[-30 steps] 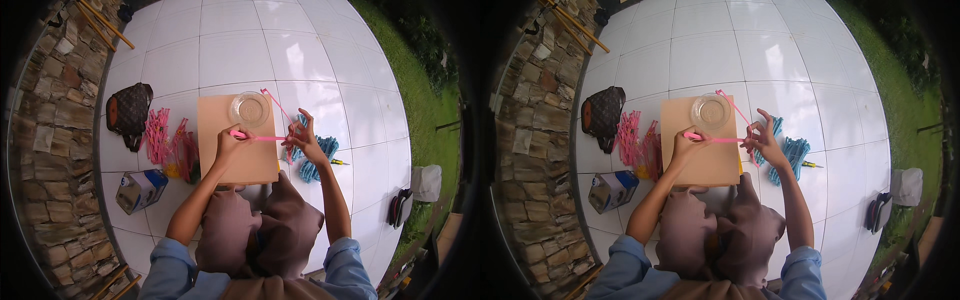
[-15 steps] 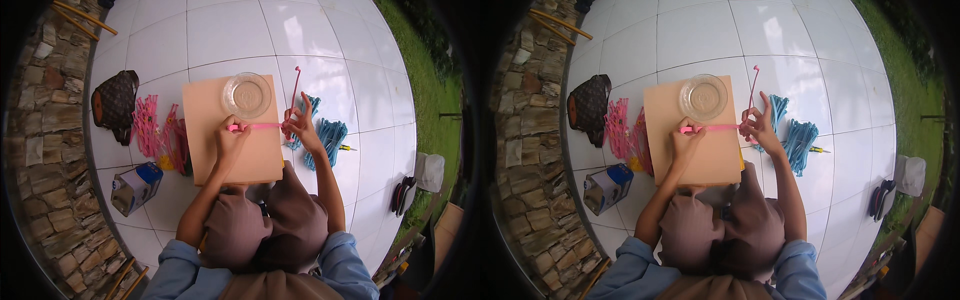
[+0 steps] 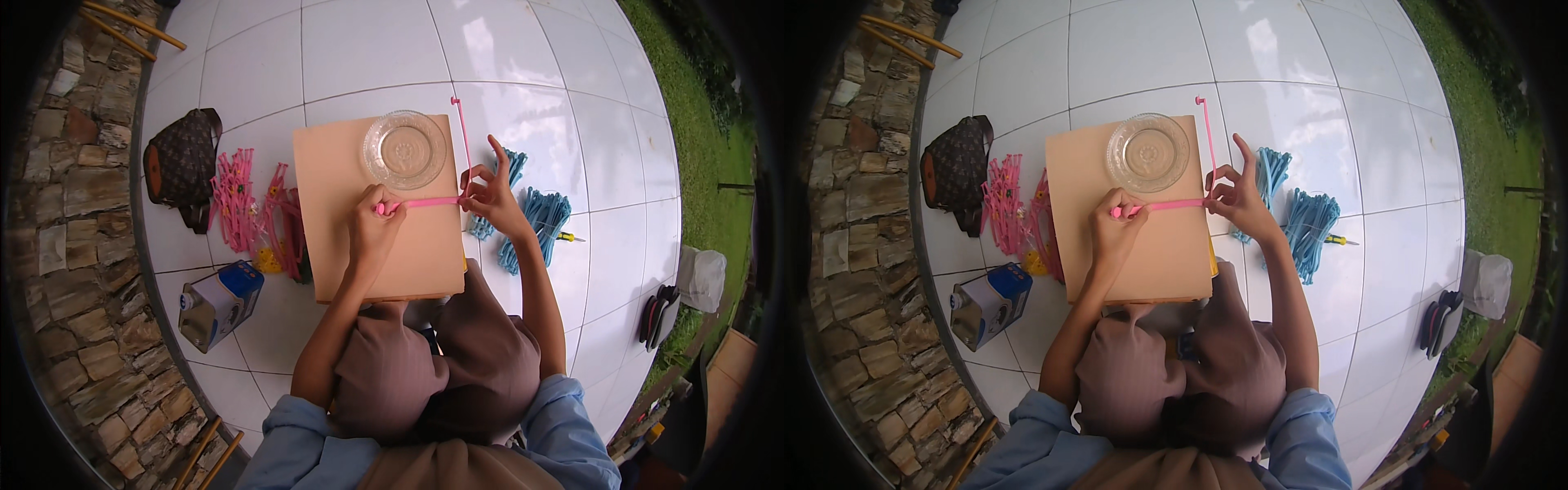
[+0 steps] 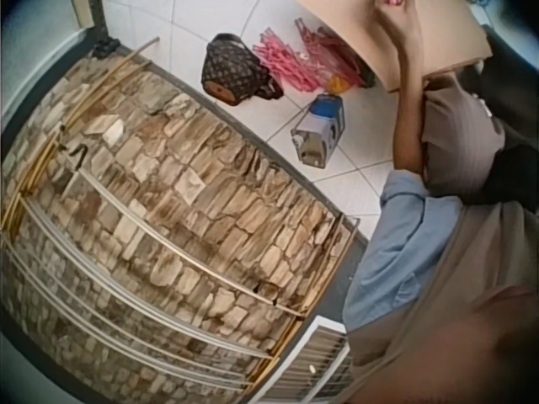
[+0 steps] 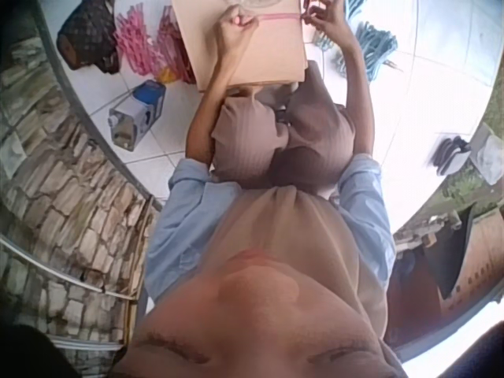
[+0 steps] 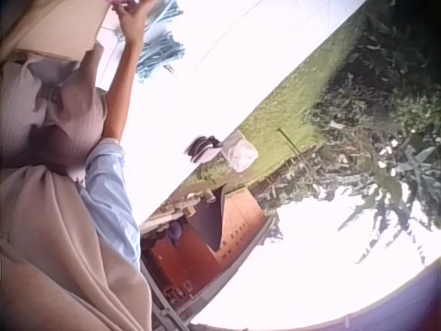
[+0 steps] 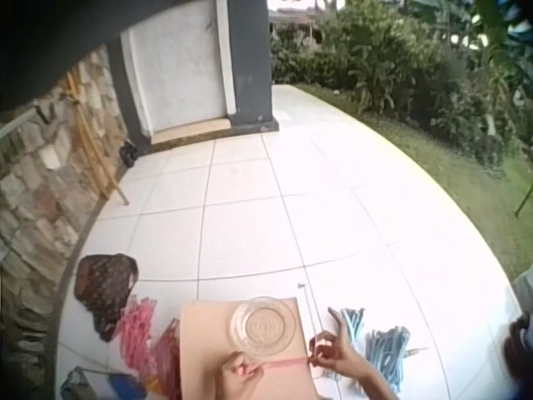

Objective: The person picks up pink shoe straps one by one, applies glue to their ends by dipping them into a small container or using a tool, and then sets them down on a board.

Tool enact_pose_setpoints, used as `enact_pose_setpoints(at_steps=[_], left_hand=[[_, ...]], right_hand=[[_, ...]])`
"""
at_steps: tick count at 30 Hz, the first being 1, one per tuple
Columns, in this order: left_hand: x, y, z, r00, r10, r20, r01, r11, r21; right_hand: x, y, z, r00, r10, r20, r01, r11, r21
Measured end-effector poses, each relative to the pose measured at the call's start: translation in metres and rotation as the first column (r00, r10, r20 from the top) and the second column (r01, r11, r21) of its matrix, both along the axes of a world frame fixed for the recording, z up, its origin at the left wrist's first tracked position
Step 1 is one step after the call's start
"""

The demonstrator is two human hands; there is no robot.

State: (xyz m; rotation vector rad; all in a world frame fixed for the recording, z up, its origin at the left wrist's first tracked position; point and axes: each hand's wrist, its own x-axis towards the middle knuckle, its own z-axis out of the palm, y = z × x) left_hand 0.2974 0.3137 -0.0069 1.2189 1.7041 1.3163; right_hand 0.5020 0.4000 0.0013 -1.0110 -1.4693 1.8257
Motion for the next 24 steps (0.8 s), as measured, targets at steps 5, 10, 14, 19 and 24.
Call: enact_pose_setpoints(at_steps=[5, 10, 14, 19, 24], left_hand=[[-0.001, 0.001, -0.003, 0.998, -0.006, 0.062, 0.009, 0.999, -0.042], [-0.006, 0.001, -0.008, 0.992, -0.006, 0.122, 0.014, 0.998, -0.059], [-0.008, 0.003, -0.011, 0.991, -0.008, 0.133, 0.016, 0.998, -0.059], [-0.008, 0.005, -0.009, 0.999, -0.020, 0.044, 0.022, 0.998, -0.051], [-0.007, 0.004, -0.008, 0.994, 0.007, 0.110, 0.000, 0.998, -0.067]], right_hand=[[0.003, -0.001, -0.007, 1.000, -0.020, -0.015, 0.020, 1.000, -0.005], [0.003, -0.003, -0.011, 0.999, -0.040, -0.017, 0.039, 0.998, -0.055], [0.000, -0.005, -0.016, 0.998, -0.040, -0.055, 0.033, 0.992, -0.121], [-0.013, -0.008, -0.016, 0.984, -0.170, -0.061, 0.153, 0.963, -0.223], [-0.018, -0.015, -0.012, 0.965, -0.260, -0.040, 0.250, 0.952, -0.176]])
